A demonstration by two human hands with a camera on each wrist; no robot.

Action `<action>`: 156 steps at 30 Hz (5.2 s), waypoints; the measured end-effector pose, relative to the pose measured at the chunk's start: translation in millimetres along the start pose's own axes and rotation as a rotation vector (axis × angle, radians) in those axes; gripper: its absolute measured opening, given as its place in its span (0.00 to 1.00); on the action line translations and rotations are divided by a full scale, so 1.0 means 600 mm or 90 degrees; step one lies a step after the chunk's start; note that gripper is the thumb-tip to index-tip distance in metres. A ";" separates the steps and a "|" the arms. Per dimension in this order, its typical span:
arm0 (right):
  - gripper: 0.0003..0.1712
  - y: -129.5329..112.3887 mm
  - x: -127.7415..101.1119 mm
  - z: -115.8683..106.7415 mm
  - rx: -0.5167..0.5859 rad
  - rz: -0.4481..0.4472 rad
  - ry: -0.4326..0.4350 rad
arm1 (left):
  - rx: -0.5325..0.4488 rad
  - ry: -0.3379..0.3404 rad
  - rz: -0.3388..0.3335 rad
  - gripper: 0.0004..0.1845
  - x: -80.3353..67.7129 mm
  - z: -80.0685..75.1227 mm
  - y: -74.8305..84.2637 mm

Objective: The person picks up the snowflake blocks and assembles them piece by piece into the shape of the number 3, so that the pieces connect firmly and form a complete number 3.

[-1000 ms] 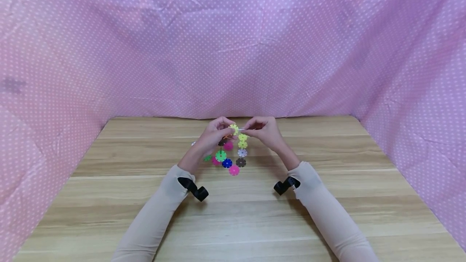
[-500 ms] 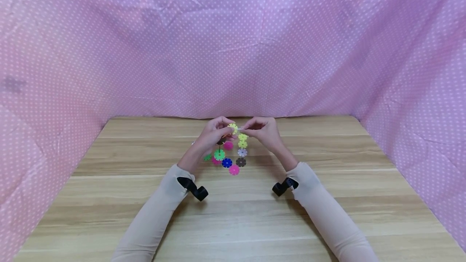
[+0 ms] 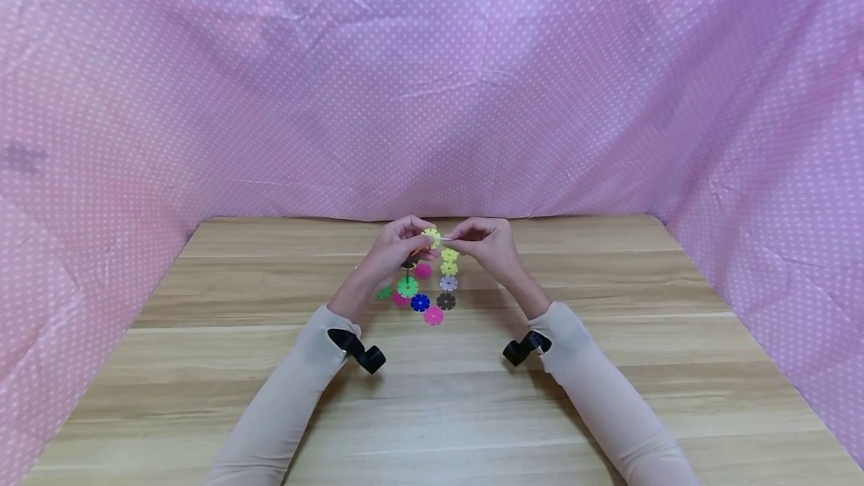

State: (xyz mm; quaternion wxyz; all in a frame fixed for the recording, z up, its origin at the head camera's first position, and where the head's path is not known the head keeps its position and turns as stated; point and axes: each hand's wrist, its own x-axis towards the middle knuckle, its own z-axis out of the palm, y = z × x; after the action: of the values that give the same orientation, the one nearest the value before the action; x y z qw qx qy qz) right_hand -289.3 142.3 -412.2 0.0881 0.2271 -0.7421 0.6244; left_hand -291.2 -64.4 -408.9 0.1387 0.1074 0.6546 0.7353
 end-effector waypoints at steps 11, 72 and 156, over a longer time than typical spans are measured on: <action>0.06 -0.002 0.008 0.012 -0.060 0.052 -0.049 | 0.054 -0.021 -0.017 0.12 0.002 -0.018 -0.005; 0.13 0.035 -0.029 -0.021 -0.221 0.146 -0.471 | 0.036 0.027 -0.104 0.16 0.015 -0.040 -0.014; 0.13 0.011 0.012 -0.019 0.111 0.249 -0.064 | 0.031 0.025 -0.141 0.25 0.018 -0.025 -0.019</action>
State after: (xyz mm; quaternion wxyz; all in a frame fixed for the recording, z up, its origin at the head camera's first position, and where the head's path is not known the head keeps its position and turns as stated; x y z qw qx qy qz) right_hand -300.1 152.4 -412.6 -0.0921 0.1165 -0.7186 0.6794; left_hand -305.7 -73.6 -422.3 0.2036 0.0237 0.6827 0.7013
